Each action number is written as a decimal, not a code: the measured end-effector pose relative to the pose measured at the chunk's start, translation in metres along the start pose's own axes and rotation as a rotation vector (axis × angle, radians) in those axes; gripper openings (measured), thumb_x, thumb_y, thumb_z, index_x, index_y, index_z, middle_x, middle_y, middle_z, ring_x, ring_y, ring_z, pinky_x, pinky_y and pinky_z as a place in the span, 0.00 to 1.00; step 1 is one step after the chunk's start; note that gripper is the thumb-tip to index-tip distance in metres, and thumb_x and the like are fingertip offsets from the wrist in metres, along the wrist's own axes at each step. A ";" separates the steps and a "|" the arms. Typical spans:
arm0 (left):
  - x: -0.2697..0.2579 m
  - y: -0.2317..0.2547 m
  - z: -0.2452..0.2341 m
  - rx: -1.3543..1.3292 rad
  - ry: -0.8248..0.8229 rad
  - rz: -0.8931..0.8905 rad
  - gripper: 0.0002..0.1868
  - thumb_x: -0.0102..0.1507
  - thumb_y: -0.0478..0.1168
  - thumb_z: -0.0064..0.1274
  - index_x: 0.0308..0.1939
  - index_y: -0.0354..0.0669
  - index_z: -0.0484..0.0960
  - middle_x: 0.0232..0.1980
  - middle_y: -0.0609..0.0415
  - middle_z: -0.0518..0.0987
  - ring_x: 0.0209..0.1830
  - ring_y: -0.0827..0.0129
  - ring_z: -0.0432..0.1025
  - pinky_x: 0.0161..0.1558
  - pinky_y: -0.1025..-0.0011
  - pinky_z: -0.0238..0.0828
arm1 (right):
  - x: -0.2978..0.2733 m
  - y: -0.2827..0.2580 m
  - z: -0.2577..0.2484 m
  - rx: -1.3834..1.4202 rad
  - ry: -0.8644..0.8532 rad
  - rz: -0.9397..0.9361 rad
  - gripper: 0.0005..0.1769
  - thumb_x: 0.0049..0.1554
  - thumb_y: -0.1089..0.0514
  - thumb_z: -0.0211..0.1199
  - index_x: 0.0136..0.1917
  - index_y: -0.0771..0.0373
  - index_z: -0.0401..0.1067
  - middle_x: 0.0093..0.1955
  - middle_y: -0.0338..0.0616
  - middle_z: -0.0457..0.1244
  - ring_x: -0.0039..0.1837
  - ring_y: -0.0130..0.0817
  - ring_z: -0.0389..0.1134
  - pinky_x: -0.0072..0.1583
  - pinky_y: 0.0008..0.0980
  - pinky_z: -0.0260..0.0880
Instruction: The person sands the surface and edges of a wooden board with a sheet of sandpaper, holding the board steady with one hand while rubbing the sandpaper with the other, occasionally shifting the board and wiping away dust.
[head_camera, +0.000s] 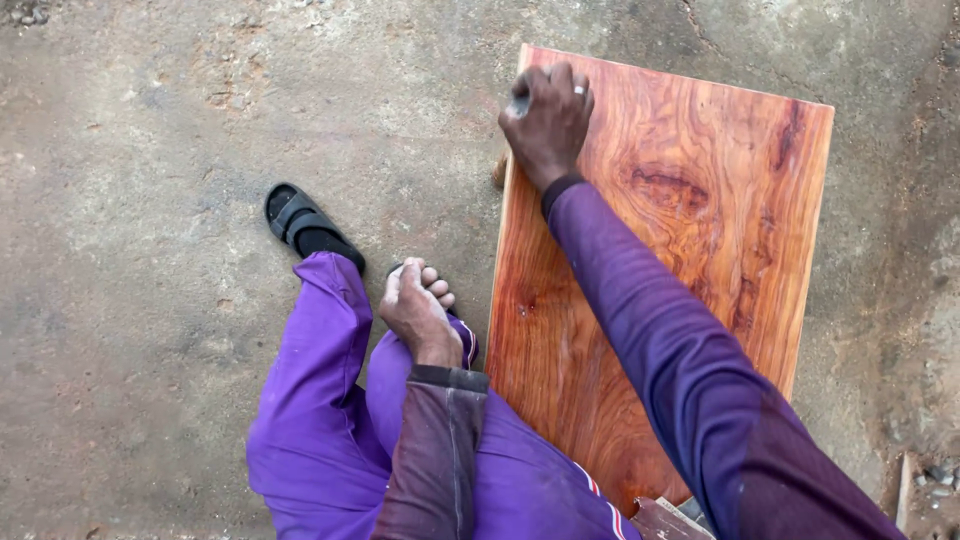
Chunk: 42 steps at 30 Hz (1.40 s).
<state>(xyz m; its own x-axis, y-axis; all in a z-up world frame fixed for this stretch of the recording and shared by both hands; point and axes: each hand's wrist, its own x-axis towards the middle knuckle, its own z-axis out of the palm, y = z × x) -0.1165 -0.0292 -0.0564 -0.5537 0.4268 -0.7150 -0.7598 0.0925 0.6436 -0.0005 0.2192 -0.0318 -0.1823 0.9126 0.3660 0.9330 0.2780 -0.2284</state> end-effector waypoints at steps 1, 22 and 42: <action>0.000 0.002 0.003 -0.002 0.003 -0.001 0.07 0.66 0.41 0.50 0.39 0.41 0.79 0.27 0.61 0.74 0.18 0.76 0.67 0.18 0.76 0.64 | -0.002 -0.005 -0.003 0.000 -0.003 -0.003 0.15 0.45 0.55 0.78 0.42 0.52 0.73 0.48 0.39 0.60 0.56 0.39 0.61 0.58 0.40 0.64; 0.009 -0.002 -0.003 -0.014 0.020 -0.036 0.08 0.67 0.42 0.50 0.40 0.41 0.78 0.27 0.60 0.75 0.18 0.76 0.67 0.18 0.75 0.64 | -0.176 -0.047 -0.090 0.093 -0.157 -0.234 0.08 0.42 0.57 0.73 0.34 0.53 0.73 0.68 0.52 0.60 0.73 0.52 0.57 0.73 0.53 0.53; -0.011 -0.001 0.021 0.056 -0.080 -0.087 0.10 0.67 0.40 0.51 0.44 0.35 0.80 0.28 0.60 0.74 0.20 0.77 0.65 0.20 0.76 0.61 | -0.060 -0.005 -0.060 0.132 -0.038 -0.179 0.09 0.60 0.47 0.68 0.53 0.45 0.83 0.72 0.47 0.60 0.75 0.50 0.56 0.75 0.53 0.50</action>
<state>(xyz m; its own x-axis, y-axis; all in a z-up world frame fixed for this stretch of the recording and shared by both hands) -0.1030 -0.0148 -0.0435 -0.4557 0.4850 -0.7464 -0.7825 0.1814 0.5957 0.0248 0.1447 0.0014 -0.3555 0.8548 0.3780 0.8363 0.4715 -0.2798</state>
